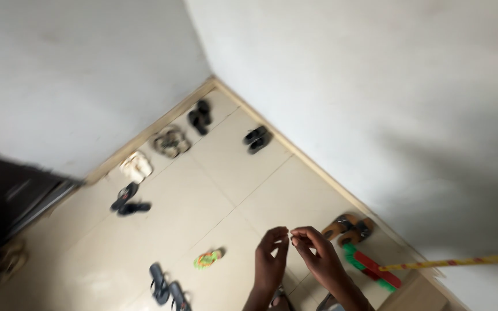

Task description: Organizing and aligning various pairs of shoes on the floor and sweeping the area.

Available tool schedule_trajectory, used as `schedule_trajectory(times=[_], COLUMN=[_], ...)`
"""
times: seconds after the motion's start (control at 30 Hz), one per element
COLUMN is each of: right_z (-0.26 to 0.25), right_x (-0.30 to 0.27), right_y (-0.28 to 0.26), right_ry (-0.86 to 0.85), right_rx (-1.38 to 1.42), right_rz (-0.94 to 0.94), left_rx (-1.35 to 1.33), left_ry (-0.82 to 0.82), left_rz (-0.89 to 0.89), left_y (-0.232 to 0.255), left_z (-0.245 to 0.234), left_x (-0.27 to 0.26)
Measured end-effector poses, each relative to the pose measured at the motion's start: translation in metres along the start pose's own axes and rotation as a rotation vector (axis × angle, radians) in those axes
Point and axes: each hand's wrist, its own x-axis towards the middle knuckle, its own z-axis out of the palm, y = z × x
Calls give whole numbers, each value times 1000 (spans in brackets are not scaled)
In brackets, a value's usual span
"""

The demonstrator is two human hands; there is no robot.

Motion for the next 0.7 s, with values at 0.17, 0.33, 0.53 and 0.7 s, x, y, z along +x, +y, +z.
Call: schedule_trajectory(times=[0.17, 0.33, 0.53, 0.7], right_z=[84, 137, 184, 224], right_x=[17, 35, 69, 101], right_y=[-33, -63, -87, -118], right_ry=[-131, -281, -425, -580], right_rx=[-45, -58, -132, -166], right_rz=[-126, -169, -240, -323], left_rx=[-68, -127, -234, -312], left_ry=[142, 291, 466, 626], left_rz=[-22, -43, -70, -23], left_y=[-2, -3, -2, 0], left_z=[-87, -136, -177, -211], left_x=[-4, -2, 5, 19])
